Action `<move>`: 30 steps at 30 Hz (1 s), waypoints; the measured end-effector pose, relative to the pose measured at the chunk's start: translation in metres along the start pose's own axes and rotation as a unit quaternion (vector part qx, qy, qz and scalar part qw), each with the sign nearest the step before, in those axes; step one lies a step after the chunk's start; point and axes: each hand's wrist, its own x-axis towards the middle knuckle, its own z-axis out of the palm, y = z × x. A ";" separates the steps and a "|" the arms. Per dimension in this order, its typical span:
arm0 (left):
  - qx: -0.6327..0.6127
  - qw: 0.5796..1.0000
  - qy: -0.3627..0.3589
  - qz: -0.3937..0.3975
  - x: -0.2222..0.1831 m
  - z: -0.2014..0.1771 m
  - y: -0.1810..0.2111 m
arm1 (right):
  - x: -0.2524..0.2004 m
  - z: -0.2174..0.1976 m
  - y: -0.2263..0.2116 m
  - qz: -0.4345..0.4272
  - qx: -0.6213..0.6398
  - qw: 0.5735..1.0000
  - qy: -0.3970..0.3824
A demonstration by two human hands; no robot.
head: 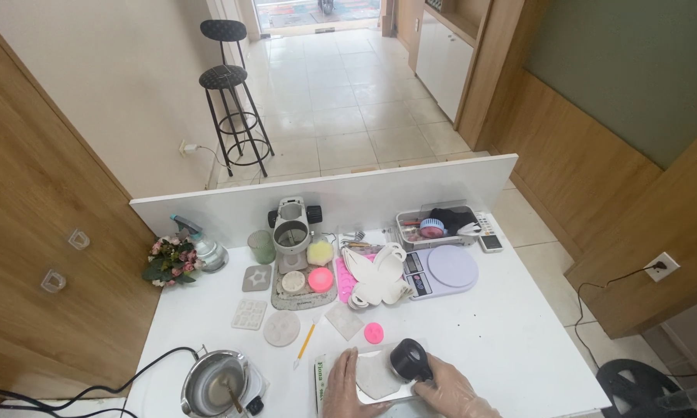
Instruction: Making decorative candles by stirring wax in a pot, using a heat gun, and preparing molds.
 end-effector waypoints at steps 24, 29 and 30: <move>-0.011 1.000 0.023 0.008 -0.008 -0.003 0.007 | -0.005 -0.002 -0.004 -0.007 0.011 1.000 -0.006; -0.014 0.999 0.028 0.023 -0.007 -0.006 0.010 | 0.000 0.003 0.006 -0.023 0.006 1.000 0.010; -0.014 0.999 0.028 0.022 -0.007 -0.006 0.010 | 0.000 0.002 0.005 -0.024 0.006 1.000 0.009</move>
